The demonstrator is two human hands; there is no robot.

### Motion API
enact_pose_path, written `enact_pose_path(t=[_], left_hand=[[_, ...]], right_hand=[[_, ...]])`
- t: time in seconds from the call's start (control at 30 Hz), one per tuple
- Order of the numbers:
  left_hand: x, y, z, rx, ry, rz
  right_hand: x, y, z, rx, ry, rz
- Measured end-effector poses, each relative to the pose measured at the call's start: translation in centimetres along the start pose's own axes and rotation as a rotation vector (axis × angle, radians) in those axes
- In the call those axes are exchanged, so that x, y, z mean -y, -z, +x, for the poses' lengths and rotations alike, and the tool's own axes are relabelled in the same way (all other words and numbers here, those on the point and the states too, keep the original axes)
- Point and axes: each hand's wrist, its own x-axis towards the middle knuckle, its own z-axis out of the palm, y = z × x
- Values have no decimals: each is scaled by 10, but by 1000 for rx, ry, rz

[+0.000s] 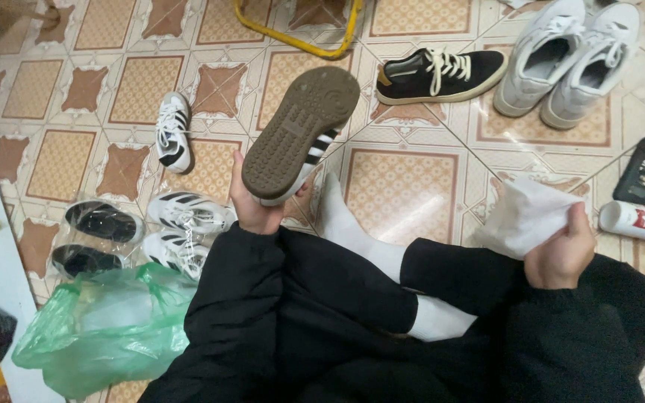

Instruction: The person sits cross-legged on a tiled floor and wipes the soles and uppers of two sneakers with a white cloth. They first clean a white sneaker with black stripes, then a dark gray sneaker, handling each shoe one at a time.

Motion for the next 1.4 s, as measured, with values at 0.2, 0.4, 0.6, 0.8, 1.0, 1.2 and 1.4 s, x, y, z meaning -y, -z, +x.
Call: enact_pose_path(t=[0.2,0.4,0.6,0.8,1.0,1.2,1.4], left_hand=[[12,19,4,8,73,28],[24,23,9,40,152,17],[31,39,8,45,215,-6],[55,74,13,45,283,-42],[112,199,15,47,345,-79],[123,203,12,73,412,-97],[107,129,10,105,491,-100]], right_hand=[[3,-8,-6,-27,9,-25],[-5,-2,0,-42,-10,-70],[-5,-10,-4,-61,-6,-137],[-5,-15,-6,-17,1,-215],[-14,-10,0,-16,-39,-146],[-14,-12,-3,-37,-3,-179],[-9,-17,-14,-77,-21,-178]])
